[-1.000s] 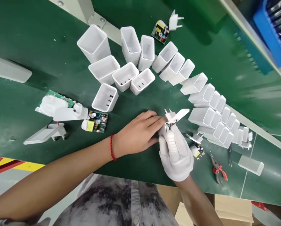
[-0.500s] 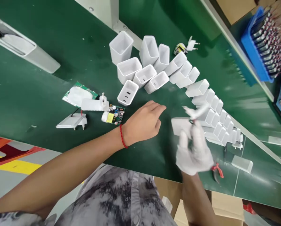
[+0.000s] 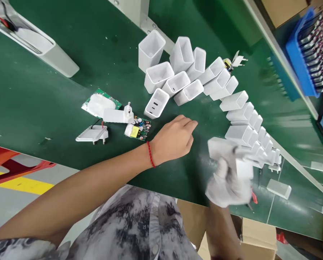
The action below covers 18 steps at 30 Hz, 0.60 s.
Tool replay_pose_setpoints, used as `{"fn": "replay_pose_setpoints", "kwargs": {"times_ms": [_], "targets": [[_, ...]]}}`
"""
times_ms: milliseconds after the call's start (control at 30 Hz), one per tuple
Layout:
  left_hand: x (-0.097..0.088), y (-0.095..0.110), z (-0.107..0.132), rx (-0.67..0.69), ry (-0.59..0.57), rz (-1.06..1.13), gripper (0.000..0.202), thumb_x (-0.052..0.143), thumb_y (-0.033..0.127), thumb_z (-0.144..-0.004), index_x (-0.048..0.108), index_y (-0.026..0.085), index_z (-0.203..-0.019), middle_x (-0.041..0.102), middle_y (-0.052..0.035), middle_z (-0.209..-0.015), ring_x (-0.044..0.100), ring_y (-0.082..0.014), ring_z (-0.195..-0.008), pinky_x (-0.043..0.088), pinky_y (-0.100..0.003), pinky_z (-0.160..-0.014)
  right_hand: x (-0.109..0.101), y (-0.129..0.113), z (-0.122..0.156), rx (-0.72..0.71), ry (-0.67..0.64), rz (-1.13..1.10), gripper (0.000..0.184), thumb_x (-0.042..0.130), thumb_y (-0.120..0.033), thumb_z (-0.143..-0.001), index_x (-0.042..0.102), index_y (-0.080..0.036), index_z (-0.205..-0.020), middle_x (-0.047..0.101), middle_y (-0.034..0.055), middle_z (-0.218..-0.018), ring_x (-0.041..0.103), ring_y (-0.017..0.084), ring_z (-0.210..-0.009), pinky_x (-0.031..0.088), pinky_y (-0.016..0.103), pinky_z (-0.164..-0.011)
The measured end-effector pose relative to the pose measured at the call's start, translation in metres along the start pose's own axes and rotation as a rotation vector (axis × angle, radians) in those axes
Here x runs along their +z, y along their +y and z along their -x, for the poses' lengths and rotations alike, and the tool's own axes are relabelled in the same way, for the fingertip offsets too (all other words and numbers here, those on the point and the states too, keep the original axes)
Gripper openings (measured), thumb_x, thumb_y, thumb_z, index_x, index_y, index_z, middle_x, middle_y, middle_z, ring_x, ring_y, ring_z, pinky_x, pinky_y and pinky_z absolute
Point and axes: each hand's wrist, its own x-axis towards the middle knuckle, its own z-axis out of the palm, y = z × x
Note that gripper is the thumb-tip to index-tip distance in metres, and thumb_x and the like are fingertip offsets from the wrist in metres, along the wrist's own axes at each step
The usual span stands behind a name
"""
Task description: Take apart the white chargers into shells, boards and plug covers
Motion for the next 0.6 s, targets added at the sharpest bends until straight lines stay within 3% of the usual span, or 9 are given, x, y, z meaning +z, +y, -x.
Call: {"fn": "replay_pose_setpoints", "kwargs": {"times_ms": [133, 300, 400, 467, 533, 600], "targets": [[-0.002, 0.002, 0.002, 0.044, -0.007, 0.059, 0.036, 0.047, 0.004, -0.084, 0.055, 0.008, -0.119, 0.064, -0.0151, -0.112, 0.057, -0.0281, -0.109, 0.050, -0.045, -0.097, 0.008, -0.005, -0.006, -0.145, 0.143, 0.087, 0.037, 0.063, -0.023, -0.087, 0.063, -0.026, -0.123, 0.070, 0.0108, -0.115, 0.069, 0.030, -0.104, 0.057, 0.043, -0.089], [-0.002, 0.011, 0.002, 0.273, -0.121, 0.226, 0.062, 0.058, 0.020, -0.088, 0.035, 0.020, -0.145, 0.043, -0.0153, -0.143, 0.042, -0.0290, -0.133, 0.044, -0.047, -0.108, 0.005, 0.002, -0.002, -0.132, 0.001, -0.190, 0.057, 0.064, -0.018, -0.085, 0.048, -0.031, -0.139, 0.063, 0.0084, -0.130, 0.065, 0.025, -0.113, 0.057, 0.041, -0.093], [0.004, 0.015, -0.004, 0.292, -0.096, 0.208, 0.045, 0.059, 0.026, -0.092, 0.049, 0.021, -0.135, 0.043, -0.0157, -0.141, 0.051, -0.0274, -0.125, 0.048, -0.044, -0.104, -0.004, 0.009, 0.006, -0.008, 0.061, -0.379, 0.061, 0.065, -0.021, -0.085, 0.045, -0.031, -0.141, 0.058, 0.0075, -0.136, 0.061, 0.025, -0.120, 0.054, 0.046, -0.099], [0.008, 0.016, -0.008, 0.269, -0.055, 0.223, 0.029, 0.057, 0.026, -0.093, 0.057, 0.017, -0.121, 0.049, -0.0155, -0.134, 0.059, -0.0235, -0.114, 0.049, -0.041, -0.103, -0.012, 0.009, 0.004, 0.136, 0.106, -0.515, 0.047, 0.061, -0.023, -0.088, 0.054, -0.030, -0.133, 0.057, 0.0061, -0.138, 0.058, 0.025, -0.124, 0.050, 0.049, -0.103], [0.011, 0.016, -0.011, 0.229, -0.020, 0.260, 0.019, 0.055, 0.022, -0.094, 0.059, 0.016, -0.112, 0.055, -0.0136, -0.127, 0.062, -0.0205, -0.108, 0.051, -0.038, -0.100, -0.019, 0.006, -0.005, 0.311, 0.031, -0.616, 0.034, 0.058, -0.028, -0.090, 0.062, -0.026, -0.124, 0.062, 0.0066, -0.131, 0.060, 0.024, -0.121, 0.048, 0.048, -0.105], [0.013, 0.015, -0.012, 0.189, 0.009, 0.295, 0.016, 0.054, 0.020, -0.095, 0.059, 0.017, -0.109, 0.058, -0.0111, -0.121, 0.062, -0.0196, -0.108, 0.053, -0.035, -0.097, -0.023, 0.001, -0.020, 0.443, -0.148, -0.700, 0.032, 0.060, -0.035, -0.090, 0.065, -0.022, -0.119, 0.066, 0.0080, -0.124, 0.063, 0.023, -0.115, 0.049, 0.046, -0.103]]}}
